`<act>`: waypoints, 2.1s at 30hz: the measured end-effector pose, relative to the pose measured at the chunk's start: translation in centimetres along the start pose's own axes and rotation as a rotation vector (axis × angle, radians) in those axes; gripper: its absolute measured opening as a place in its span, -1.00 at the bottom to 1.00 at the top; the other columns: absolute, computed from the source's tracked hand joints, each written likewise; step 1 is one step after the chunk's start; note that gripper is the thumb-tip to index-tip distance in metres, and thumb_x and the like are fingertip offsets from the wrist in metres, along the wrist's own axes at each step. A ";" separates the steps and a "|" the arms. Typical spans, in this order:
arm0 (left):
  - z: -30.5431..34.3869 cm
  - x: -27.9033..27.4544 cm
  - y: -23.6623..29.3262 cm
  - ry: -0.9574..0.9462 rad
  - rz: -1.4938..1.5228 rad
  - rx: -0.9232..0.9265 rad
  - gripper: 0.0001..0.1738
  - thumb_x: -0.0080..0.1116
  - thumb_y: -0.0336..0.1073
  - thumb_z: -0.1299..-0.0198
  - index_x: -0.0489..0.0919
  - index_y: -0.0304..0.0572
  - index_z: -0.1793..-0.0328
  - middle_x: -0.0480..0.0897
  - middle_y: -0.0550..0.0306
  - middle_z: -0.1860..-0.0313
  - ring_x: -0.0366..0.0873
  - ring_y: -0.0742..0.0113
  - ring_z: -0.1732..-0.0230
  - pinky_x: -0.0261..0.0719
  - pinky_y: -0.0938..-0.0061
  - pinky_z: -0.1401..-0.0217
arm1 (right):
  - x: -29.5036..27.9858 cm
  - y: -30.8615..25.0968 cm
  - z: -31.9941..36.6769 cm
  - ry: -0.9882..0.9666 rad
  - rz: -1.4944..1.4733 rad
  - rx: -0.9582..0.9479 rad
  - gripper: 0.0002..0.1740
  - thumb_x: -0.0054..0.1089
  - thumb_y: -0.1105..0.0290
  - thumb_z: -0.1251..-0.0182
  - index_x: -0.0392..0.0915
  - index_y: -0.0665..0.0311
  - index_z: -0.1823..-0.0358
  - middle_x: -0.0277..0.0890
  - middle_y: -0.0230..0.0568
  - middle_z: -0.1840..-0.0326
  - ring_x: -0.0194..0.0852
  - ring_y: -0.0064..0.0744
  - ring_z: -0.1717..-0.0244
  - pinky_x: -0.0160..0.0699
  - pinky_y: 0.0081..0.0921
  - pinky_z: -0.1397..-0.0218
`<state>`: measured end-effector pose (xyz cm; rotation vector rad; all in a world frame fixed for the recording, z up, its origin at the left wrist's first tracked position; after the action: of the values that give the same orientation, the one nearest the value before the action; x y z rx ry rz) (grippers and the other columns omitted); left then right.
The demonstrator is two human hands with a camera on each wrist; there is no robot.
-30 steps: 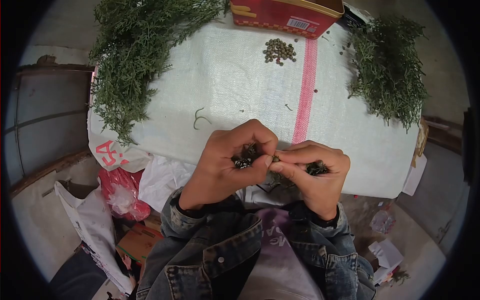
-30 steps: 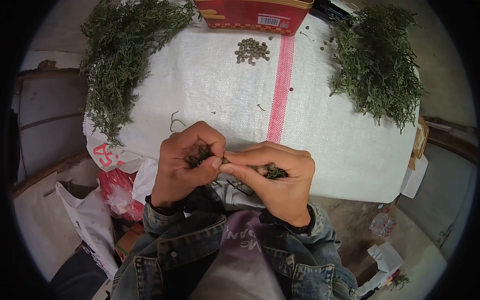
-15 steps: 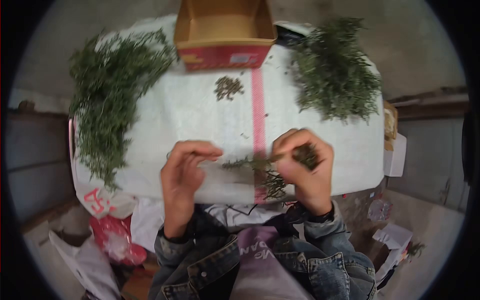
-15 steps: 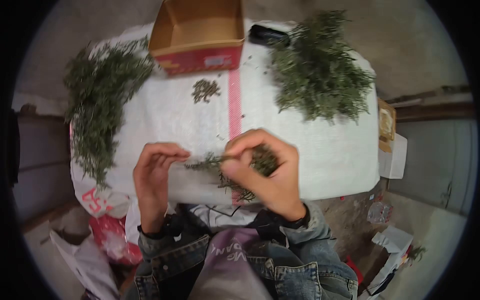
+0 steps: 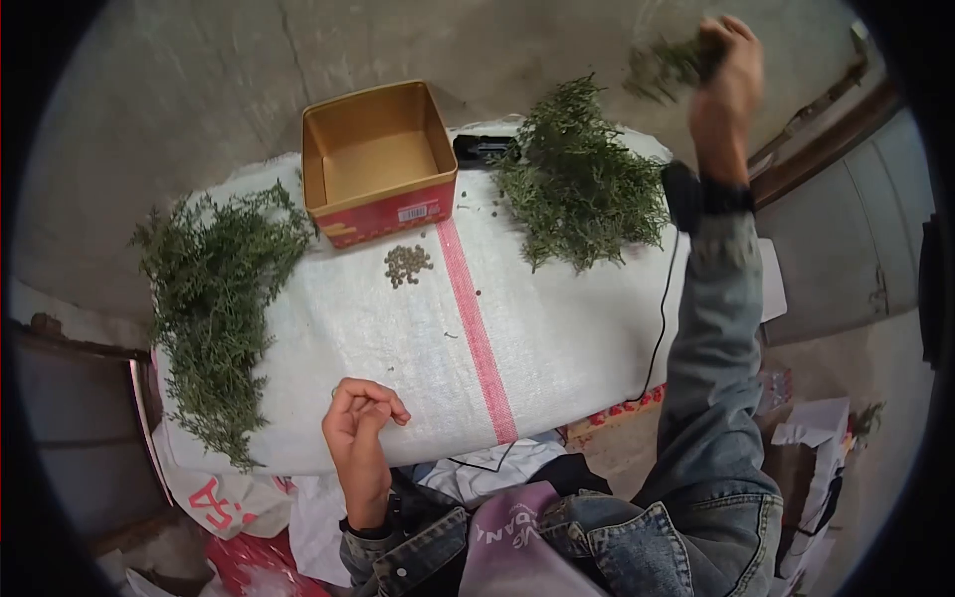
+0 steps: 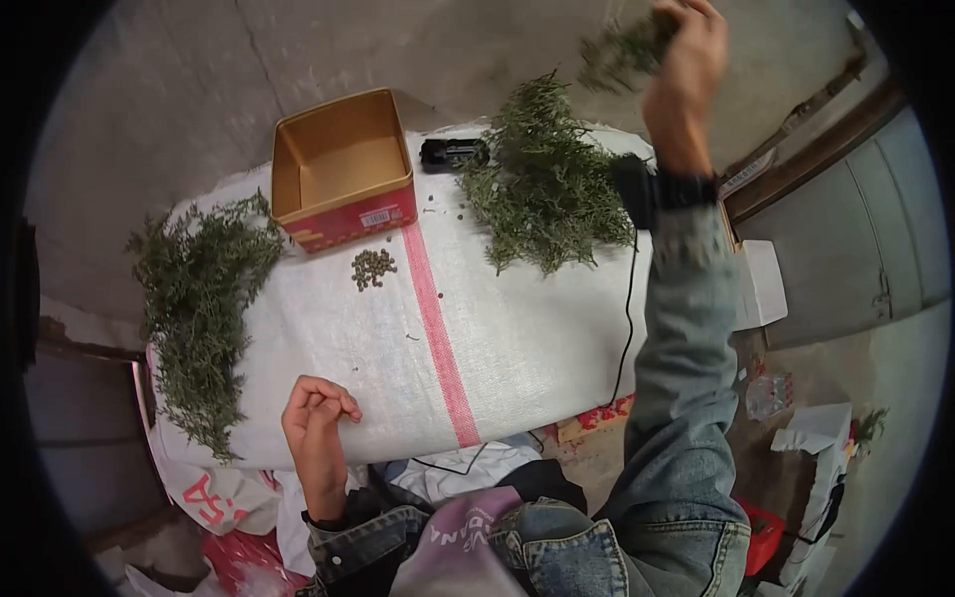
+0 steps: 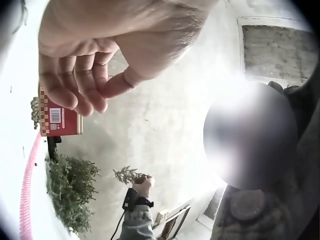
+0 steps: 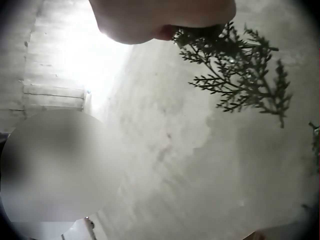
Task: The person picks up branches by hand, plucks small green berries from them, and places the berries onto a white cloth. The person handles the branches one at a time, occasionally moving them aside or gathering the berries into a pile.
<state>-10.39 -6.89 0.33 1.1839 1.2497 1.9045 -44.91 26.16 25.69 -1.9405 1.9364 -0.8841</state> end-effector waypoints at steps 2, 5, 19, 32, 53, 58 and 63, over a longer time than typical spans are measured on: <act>0.1 0.2 -0.1 -0.018 -0.010 -0.004 -0.91 -0.04 -0.61 -0.19 0.46 -0.32 0.22 0.58 0.06 0.39 0.53 0.37 0.35 0.50 0.52 0.15 | 1.0 3.8 -2.1 0.010 -0.047 0.031 -0.64 0.22 0.56 -0.29 0.46 0.18 -0.11 0.55 -0.33 0.11 0.53 -0.45 0.07 0.48 -0.28 0.05; 0.7 0.7 -0.2 -0.050 -0.021 -0.025 -0.92 -0.02 -0.60 -0.21 0.46 -0.33 0.22 0.58 0.07 0.39 0.53 0.38 0.34 0.50 0.52 0.16 | 2.5 8.7 -1.9 -0.045 0.046 0.155 -0.70 0.23 0.58 -0.31 0.43 0.24 -0.04 0.56 -0.38 0.09 0.50 -0.57 0.04 0.51 -0.39 0.04; 0.5 -0.8 0.2 -0.094 0.031 -0.035 -0.94 0.04 -0.57 -0.30 0.47 -0.30 0.14 0.60 0.14 0.32 0.55 0.50 0.28 0.47 0.61 0.19 | 2.9 15.7 8.0 -0.694 0.466 0.398 -0.56 0.07 0.24 -0.53 0.42 0.29 -0.31 0.51 -0.24 -0.28 0.38 -0.43 -0.34 0.29 -0.44 -0.41; 1.1 -5.0 1.2 0.025 0.006 0.012 -0.91 0.04 -0.54 -0.30 0.49 -0.27 0.10 0.64 0.15 0.29 0.56 0.51 0.28 0.45 0.63 0.19 | 5.3 10.9 3.4 -0.492 0.619 0.253 -0.44 0.21 0.16 -0.45 0.38 0.22 -0.38 0.48 -0.15 -0.31 0.39 -0.35 -0.34 0.33 -0.42 -0.38; 3.7 -9.8 9.0 0.466 -0.521 0.331 -0.30 0.02 -0.43 -0.12 0.36 -0.20 -0.49 0.11 -0.07 -0.65 0.05 0.09 -0.63 0.05 0.16 -0.58 | 45.4 -5.5 38.4 -1.125 0.415 -0.393 -0.25 0.44 0.32 0.03 0.39 0.17 -0.28 0.48 0.06 0.00 0.49 0.16 -0.07 0.39 0.05 -0.14; 2.0 -11.3 8.3 0.411 -0.459 0.279 -0.11 0.06 -0.45 -0.09 0.14 -0.09 -0.65 -0.17 -0.07 -0.72 -0.28 0.12 -0.72 -0.26 0.16 -0.65 | 43.9 -7.7 34.0 -1.092 0.246 -0.397 -0.48 0.38 0.43 0.01 0.44 0.22 -0.04 0.49 0.06 0.13 0.63 0.07 0.25 0.55 -0.07 0.22; 0.7 -12.6 7.2 0.365 -0.397 0.219 -0.03 0.11 -0.44 -0.10 0.02 -0.02 -0.69 -0.31 -0.10 -0.73 -0.43 0.15 -0.72 -0.32 0.24 -0.66 | 42.7 -11.0 25.5 -0.846 0.087 -0.358 -0.49 0.33 0.42 -0.09 0.44 0.11 -0.12 0.53 -0.02 0.10 0.59 0.13 0.19 0.57 -0.05 0.17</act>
<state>-4.02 -19.74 2.50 0.6304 1.7751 1.7573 -24.40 -20.29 22.09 -1.9162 1.6690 0.3224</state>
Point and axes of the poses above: each hand's wrist, its own z-axis away from the middle knuckle, its own x-axis out of the palm, y = z × x, the point moved 9 cm from there along -z, towards the middle knuckle
